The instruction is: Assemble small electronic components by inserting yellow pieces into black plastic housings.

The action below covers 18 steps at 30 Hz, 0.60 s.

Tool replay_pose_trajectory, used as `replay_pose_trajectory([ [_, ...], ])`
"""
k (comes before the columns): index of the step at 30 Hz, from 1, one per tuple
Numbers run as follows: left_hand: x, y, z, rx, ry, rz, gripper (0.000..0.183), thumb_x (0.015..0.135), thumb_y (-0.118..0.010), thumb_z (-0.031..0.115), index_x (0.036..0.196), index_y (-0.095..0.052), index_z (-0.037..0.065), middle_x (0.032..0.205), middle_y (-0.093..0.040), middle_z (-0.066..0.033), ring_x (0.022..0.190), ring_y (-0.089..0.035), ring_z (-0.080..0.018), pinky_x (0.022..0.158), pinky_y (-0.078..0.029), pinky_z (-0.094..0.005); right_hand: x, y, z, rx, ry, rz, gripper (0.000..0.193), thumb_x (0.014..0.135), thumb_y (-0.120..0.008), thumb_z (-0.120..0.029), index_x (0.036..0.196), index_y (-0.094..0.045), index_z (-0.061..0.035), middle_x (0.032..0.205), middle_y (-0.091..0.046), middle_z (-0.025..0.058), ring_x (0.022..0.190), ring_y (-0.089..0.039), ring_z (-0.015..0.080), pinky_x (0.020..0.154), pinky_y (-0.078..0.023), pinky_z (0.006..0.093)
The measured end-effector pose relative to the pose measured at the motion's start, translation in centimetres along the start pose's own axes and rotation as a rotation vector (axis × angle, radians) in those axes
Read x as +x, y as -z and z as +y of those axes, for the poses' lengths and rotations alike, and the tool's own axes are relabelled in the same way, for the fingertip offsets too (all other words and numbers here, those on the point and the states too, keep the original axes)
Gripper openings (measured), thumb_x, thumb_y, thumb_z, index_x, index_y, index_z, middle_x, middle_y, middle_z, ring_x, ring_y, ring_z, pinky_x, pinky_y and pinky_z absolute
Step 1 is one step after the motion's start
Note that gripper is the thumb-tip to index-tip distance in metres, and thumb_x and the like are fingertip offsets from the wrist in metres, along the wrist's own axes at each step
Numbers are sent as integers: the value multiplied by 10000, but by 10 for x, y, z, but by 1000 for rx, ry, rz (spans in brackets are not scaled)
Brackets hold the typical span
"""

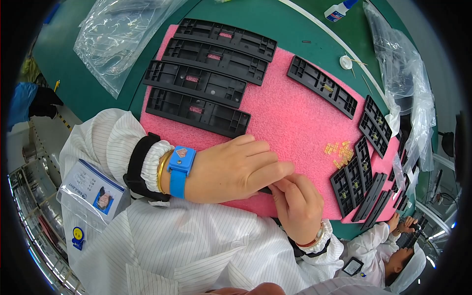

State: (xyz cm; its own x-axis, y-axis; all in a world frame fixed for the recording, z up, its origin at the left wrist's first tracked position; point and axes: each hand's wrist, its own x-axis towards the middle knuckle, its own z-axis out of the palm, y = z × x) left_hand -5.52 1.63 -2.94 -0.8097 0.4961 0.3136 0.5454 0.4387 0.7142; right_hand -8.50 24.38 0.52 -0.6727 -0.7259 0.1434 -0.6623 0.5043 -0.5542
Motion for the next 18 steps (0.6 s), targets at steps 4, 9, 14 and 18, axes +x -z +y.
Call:
replay_pose_trajectory([
  [4,0,2,0,-22,10,-22,721,766,-850,126,1397,-517,25,1164,-650,-110,1046,-624,-283,884,-467,-413,1,0,0,-10,-10,-13,236,808,-820,-25,1026,-728,-14,935,-684,94,763,-692,271,629,-559,368],
  [9,0,2,0,-17,7,-23,684,772,-851,152,1359,-527,16,1173,-647,-129,1050,-627,-306,885,-476,-428,1,-3,2,13,-19,8,225,793,-825,-28,995,-725,-19,933,-701,92,758,-698,264,625,-557,363],
  [14,0,5,3,-6,15,-45,634,770,-854,171,1301,-544,15,1168,-645,-138,1052,-632,-320,886,-483,-434,-1,-9,4,18,-11,47,237,775,-830,-18,985,-720,-19,928,-698,95,755,-696,265,619,-552,362],
  [18,2,6,3,-23,12,-39,621,765,-857,177,1282,-552,15,1158,-645,-138,1054,-633,-321,887,-485,-432,0,-8,2,13,-12,73,246,771,-828,-2,988,-712,-15,923,-693,102,755,-694,274,619,-550,366],
])
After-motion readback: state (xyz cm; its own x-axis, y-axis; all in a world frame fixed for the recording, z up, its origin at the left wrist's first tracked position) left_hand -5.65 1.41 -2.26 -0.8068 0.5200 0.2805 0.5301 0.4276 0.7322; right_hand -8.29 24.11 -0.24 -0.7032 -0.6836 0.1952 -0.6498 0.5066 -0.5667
